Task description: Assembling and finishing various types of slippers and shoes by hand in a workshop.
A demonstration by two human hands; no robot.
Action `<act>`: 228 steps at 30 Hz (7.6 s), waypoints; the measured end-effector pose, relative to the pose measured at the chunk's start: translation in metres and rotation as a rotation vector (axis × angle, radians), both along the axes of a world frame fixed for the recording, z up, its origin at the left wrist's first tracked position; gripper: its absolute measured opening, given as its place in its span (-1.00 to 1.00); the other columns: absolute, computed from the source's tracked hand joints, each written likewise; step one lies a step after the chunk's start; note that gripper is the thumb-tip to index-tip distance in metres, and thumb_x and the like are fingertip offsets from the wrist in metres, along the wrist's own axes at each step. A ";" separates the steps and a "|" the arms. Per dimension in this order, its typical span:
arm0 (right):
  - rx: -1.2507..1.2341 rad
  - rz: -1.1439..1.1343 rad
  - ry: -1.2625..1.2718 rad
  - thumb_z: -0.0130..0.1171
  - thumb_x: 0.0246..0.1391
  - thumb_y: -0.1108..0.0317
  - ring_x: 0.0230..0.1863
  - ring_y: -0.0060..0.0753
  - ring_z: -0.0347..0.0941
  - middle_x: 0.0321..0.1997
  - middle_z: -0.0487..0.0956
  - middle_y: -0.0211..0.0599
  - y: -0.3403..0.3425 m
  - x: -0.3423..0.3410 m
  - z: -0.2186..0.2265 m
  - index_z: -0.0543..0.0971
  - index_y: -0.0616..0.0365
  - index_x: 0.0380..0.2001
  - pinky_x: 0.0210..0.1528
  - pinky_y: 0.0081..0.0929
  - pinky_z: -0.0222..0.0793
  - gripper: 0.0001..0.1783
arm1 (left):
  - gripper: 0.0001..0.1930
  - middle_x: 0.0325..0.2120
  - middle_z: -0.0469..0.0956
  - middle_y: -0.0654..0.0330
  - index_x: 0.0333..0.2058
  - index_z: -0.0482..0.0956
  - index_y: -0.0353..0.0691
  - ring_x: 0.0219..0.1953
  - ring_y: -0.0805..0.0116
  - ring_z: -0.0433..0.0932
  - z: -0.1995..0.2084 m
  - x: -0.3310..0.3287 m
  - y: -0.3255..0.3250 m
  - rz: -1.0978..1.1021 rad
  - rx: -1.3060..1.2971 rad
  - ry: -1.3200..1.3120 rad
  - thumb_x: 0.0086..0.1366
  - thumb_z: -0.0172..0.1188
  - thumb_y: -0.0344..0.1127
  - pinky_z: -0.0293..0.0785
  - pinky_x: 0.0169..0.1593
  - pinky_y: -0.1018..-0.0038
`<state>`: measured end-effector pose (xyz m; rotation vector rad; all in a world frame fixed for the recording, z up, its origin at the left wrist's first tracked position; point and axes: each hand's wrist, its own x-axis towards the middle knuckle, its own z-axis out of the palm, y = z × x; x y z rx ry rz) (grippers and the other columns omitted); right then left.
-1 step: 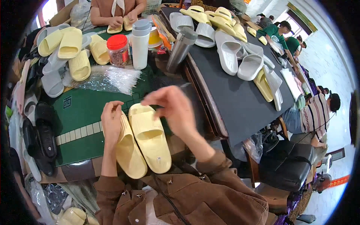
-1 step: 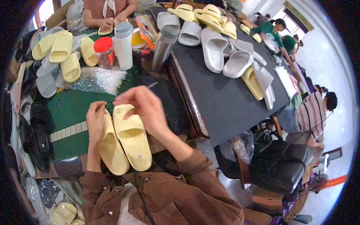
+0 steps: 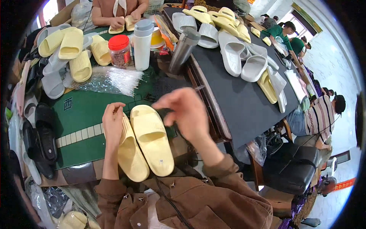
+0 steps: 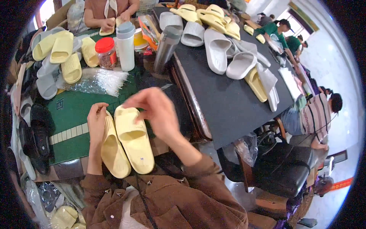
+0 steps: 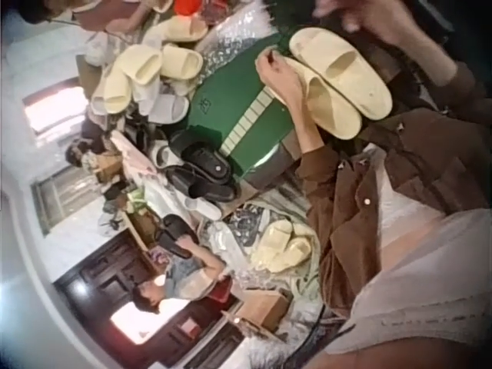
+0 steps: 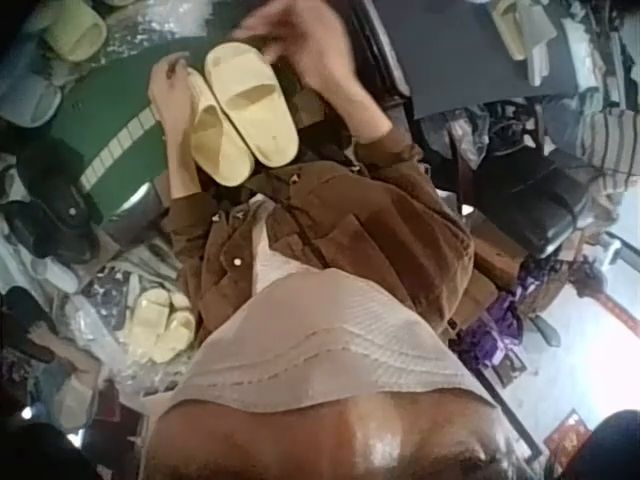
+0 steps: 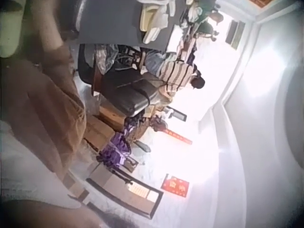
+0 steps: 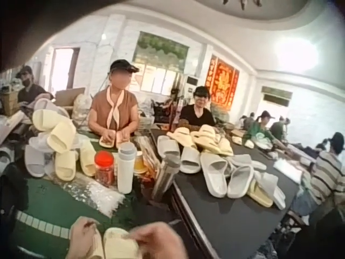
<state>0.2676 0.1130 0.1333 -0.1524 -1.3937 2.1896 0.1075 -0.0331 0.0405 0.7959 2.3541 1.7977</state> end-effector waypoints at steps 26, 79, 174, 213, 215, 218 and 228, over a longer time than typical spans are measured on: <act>0.193 -0.767 -0.258 0.13 0.08 0.16 -0.76 -0.76 -0.05 -0.66 0.15 -0.62 0.294 0.112 -0.005 0.37 0.10 -0.36 -0.72 -0.69 -0.20 -0.74 | -0.87 -0.40 0.51 0.23 -0.28 0.54 -0.34 -0.36 0.50 0.45 -0.007 -0.007 -0.001 -0.071 0.002 -0.092 0.28 0.02 -0.46 0.40 -0.21 0.54; 1.466 -0.462 -0.797 0.03 0.04 0.43 0.16 -0.03 0.30 0.10 0.42 -0.03 0.272 0.118 -0.002 0.40 0.33 0.03 0.20 -0.32 0.17 -0.56 | -0.90 -0.41 0.51 0.08 -0.33 0.54 -0.33 -0.34 0.22 0.51 0.053 0.049 -0.031 -0.146 0.048 0.281 0.19 0.08 -0.51 0.41 -0.20 0.44; 1.309 -0.104 -0.603 0.17 -0.15 0.49 -0.24 -0.16 0.50 -0.16 0.55 -0.01 0.012 0.040 0.029 0.59 0.28 -0.20 -0.20 -0.35 0.38 -0.67 | -0.72 0.05 0.40 0.04 -0.11 0.57 -0.17 0.12 0.03 0.33 0.093 -0.103 -0.230 0.751 -0.453 1.041 0.18 0.10 -0.47 0.18 0.20 0.24; 0.914 0.076 -0.464 -0.11 0.21 0.48 -0.44 -0.50 0.40 -0.27 0.55 -0.20 0.007 -0.023 -0.042 0.51 0.32 -0.12 -0.32 -0.57 0.34 -0.74 | -0.49 0.07 0.36 0.03 0.03 0.46 -0.17 0.12 0.07 0.29 0.000 -0.014 -0.078 -0.139 -0.348 0.497 0.12 0.25 -0.11 0.08 0.22 0.18; 0.689 0.073 -0.396 -0.18 0.31 0.34 -0.46 -0.67 0.33 -0.23 0.55 -0.33 0.009 -0.025 -0.027 0.48 0.27 -0.04 -0.35 -0.65 0.30 -0.68 | -0.48 0.08 0.35 0.03 0.04 0.45 -0.16 0.13 0.07 0.28 0.005 -0.011 -0.076 -0.140 -0.352 0.553 0.12 0.24 -0.08 0.05 0.23 0.14; 0.605 -0.021 -0.212 -0.25 0.34 0.28 -0.44 -0.66 0.33 -0.31 0.57 -0.32 0.013 -0.032 -0.003 0.45 0.34 -0.04 -0.34 -0.64 0.30 -0.61 | -0.44 0.10 0.32 0.02 0.07 0.43 -0.11 0.16 0.05 0.26 0.017 -0.010 -0.065 -0.162 -0.423 0.571 0.15 0.20 0.03 0.01 0.24 0.07; 0.504 -0.067 0.582 -0.29 0.33 0.17 -0.34 -0.39 0.45 -0.23 0.54 0.01 -0.003 -0.043 0.111 0.30 0.33 0.09 -0.20 -0.48 0.38 -0.53 | -0.40 0.02 0.40 0.04 0.06 0.45 -0.04 0.09 0.03 0.27 0.007 -0.005 -0.047 -0.261 -0.485 0.685 0.14 0.13 0.18 0.09 0.17 0.16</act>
